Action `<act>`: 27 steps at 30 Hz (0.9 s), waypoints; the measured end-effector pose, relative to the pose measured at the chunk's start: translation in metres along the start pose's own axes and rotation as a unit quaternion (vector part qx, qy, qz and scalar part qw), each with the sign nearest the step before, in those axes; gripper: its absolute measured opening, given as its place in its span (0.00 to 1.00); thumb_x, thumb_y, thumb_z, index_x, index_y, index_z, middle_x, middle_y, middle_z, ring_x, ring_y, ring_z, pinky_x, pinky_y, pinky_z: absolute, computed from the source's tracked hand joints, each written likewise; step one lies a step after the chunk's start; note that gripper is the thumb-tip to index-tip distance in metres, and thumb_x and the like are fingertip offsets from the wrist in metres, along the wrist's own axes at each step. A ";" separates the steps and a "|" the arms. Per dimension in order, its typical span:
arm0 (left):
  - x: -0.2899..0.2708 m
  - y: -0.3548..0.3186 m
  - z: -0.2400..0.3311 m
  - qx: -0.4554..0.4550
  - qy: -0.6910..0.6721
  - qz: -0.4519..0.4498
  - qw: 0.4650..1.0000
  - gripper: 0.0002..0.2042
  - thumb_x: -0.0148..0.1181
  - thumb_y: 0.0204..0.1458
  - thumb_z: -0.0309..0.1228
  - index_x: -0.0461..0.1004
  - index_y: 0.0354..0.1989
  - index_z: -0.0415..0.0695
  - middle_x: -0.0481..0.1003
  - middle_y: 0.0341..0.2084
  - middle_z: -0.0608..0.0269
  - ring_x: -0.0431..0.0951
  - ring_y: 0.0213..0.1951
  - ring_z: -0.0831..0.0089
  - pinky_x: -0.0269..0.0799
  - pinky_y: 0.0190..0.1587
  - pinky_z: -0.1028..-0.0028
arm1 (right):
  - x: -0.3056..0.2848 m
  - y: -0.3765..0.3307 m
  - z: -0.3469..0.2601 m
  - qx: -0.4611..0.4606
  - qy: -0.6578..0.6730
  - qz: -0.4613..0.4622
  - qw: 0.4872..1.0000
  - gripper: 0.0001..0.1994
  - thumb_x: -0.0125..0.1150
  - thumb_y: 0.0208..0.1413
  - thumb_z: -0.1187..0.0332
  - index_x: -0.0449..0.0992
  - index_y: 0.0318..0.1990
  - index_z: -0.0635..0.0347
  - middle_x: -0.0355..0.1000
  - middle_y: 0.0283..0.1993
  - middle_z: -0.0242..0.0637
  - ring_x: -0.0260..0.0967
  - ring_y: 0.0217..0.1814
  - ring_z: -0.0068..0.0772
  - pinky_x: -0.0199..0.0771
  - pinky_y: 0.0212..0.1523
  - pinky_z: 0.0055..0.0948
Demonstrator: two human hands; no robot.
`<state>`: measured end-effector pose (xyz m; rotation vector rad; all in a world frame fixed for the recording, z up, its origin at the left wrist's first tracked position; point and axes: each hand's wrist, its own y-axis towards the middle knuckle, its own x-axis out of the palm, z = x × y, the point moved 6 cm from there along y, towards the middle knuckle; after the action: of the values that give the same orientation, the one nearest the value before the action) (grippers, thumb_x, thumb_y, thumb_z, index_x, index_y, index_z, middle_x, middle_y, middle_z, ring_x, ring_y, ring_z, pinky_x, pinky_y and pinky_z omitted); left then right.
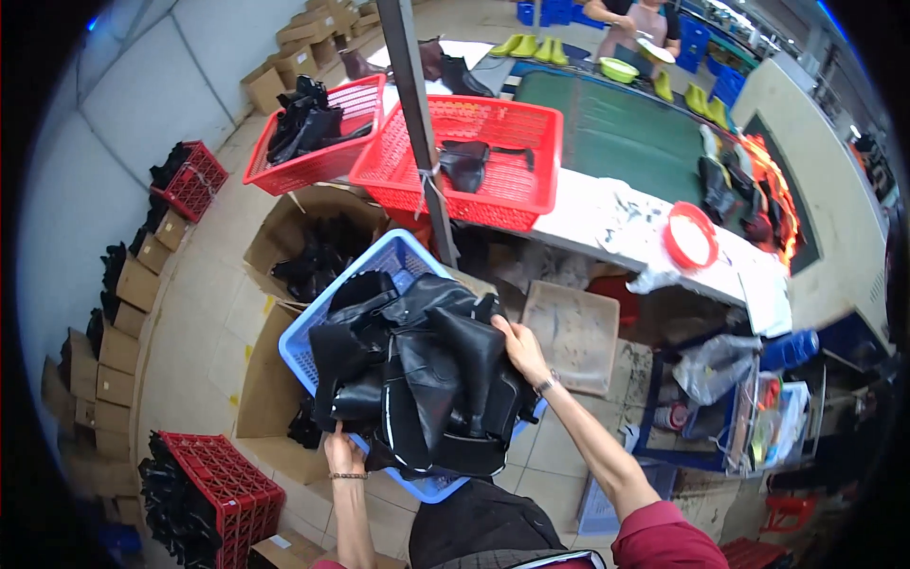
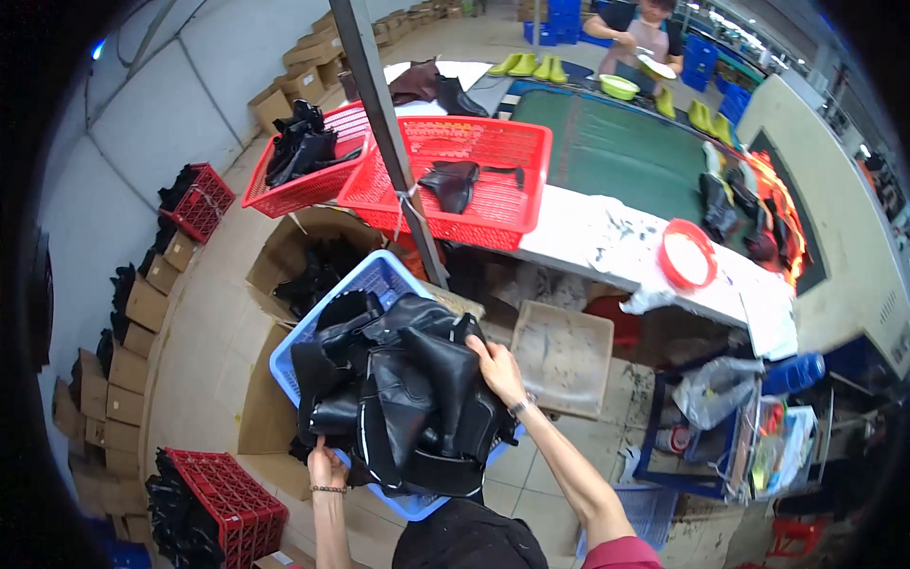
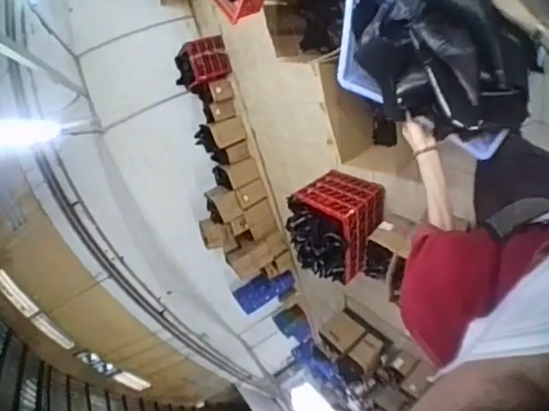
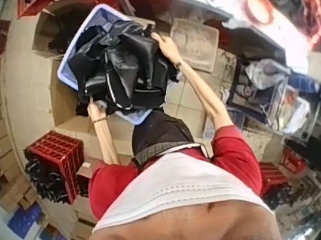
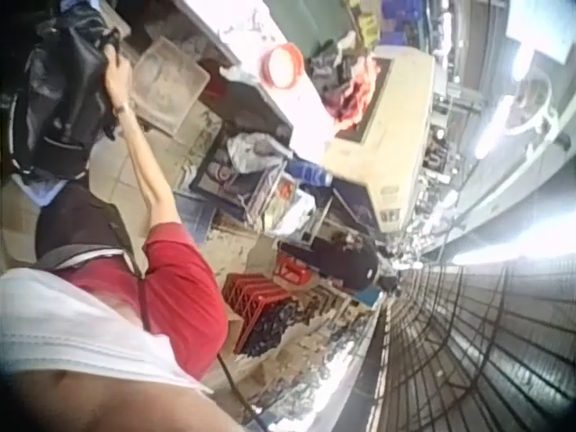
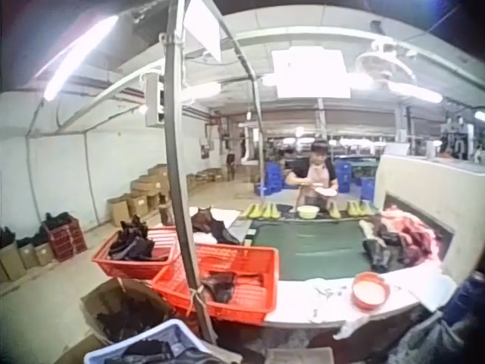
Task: Apply adhesive to the edges of black shoe uppers using a brush and a bowl of glue.
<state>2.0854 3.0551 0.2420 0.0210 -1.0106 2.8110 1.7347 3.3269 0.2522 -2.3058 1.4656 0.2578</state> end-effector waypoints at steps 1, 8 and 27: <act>0.002 0.006 0.000 -0.007 -0.017 -0.015 1.000 0.22 0.64 0.59 0.42 0.58 0.18 0.59 0.52 0.11 0.82 0.51 0.13 0.85 0.42 0.17 0.77 | 0.008 0.028 -0.017 0.015 -0.024 -0.049 0.998 0.38 0.48 0.64 0.34 0.80 0.42 0.71 0.79 0.36 0.45 0.75 0.45 0.31 0.71 0.49 0.34; 0.053 0.008 -0.001 0.032 -0.090 0.031 0.995 0.15 0.65 0.60 0.36 0.67 0.22 0.56 0.63 0.14 0.81 0.60 0.15 0.86 0.52 0.18 0.82 | 0.030 0.158 -0.099 -0.075 -0.120 -0.117 0.983 0.46 0.43 0.56 0.25 0.83 0.38 0.69 0.79 0.39 0.62 0.77 0.50 0.62 0.75 0.51 0.48; 0.044 0.045 0.147 0.440 0.317 0.201 0.816 0.31 0.53 0.67 0.47 0.59 0.70 0.40 0.73 0.56 0.58 0.75 0.46 0.72 0.72 0.48 0.71 | -0.193 0.019 0.348 0.258 -0.066 0.095 0.959 0.49 0.76 0.44 0.43 0.66 0.64 0.76 0.71 0.61 0.58 0.69 0.65 0.48 0.67 0.64 0.38</act>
<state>2.0298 2.9338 0.3299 -1.0375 0.5125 2.9673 1.6527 3.6260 0.0022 -1.7074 1.4768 0.0659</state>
